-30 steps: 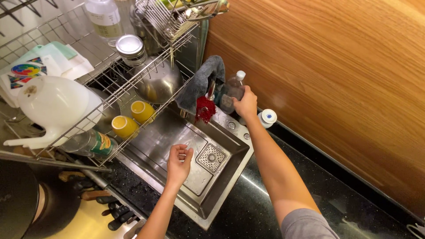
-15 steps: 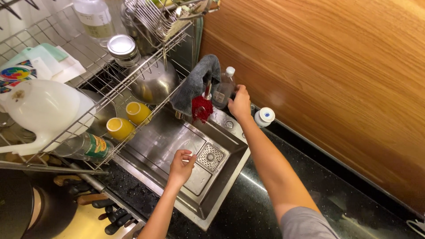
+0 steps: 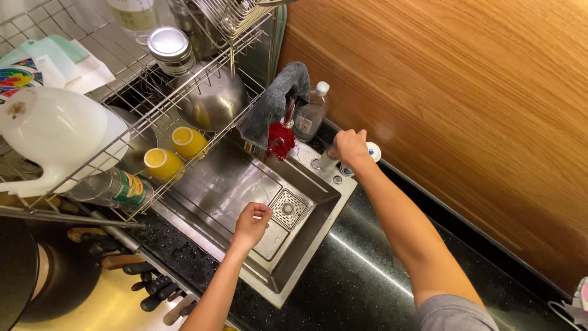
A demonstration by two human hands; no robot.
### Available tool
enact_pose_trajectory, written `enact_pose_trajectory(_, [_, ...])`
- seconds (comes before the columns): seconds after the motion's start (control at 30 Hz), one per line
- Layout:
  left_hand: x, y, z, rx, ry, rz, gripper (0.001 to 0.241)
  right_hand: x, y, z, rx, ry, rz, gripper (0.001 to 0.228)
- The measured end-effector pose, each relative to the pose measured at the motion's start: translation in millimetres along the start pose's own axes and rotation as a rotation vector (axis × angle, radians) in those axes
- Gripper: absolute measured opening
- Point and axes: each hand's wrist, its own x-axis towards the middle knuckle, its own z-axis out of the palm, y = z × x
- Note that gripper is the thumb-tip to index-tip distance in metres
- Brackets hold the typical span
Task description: Cleaning a kitchen counter with a cloth after washing dishes.
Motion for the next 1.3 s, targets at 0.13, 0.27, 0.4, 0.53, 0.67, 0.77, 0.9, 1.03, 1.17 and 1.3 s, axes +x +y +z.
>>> enact_pose_trajectory(0.13, [0.0, 7.7, 0.7, 0.122, -0.008, 0.021, 0.033, -18.6, -18.6, -24.3, 0.269, -0.077, -0.049, 0.03])
enact_pose_trajectory(0.27, [-21.4, 64.1, 0.4, 0.32, -0.032, 0.376, 0.074, -32.4, -41.1, -28.1, 0.668, -0.288, -0.161, 0.034])
enact_pose_trajectory(0.4, [-33.2, 95.6, -1.4, 0.177, -0.046, 0.416, 0.075, -25.6, -65.9, 4.9, 0.908, -0.41, -0.262, 0.04])
enact_pose_trajectory(0.53, [-30.2, 99.7, -10.1, 0.175, 0.079, 0.09, 0.064, -25.6, -95.0, 7.7, 0.983, -0.309, -0.113, 0.038])
enact_pose_trajectory(0.67, [-26.0, 93.2, -18.6, 0.285, 0.256, 0.015, 0.067, -13.9, -119.8, 25.9, 0.924, 0.417, -0.046, 0.042])
enact_pose_trajectory(0.77, [-21.9, 77.5, -26.7, 0.399, 0.405, 0.313, 0.063, -7.1, -135.1, 31.9, 0.866, 0.66, -0.133, 0.021])
enact_pose_trajectory(0.9, [-24.6, 79.3, -33.3, 0.462, 0.48, 0.479, 0.062, -8.5, -150.3, 39.9, 0.856, 0.636, -0.053, 0.019])
enact_pose_trajectory(1.03, [-38.1, 108.4, -35.6, 0.333, 0.432, 0.144, 0.062, -17.5, -153.9, 29.8, 0.816, 0.634, -0.084, 0.019])
enact_pose_trajectory(1.17, [-37.8, 112.0, -36.5, 0.239, 0.394, 0.065, 0.062, -22.4, -153.1, 25.2, 0.778, 0.584, -0.089, 0.018])
enact_pose_trajectory(1.3, [-36.4, 107.4, -34.9, 0.226, 0.395, 0.07, 0.06, -27.9, -153.6, 24.2, 0.774, 0.579, -0.116, 0.018])
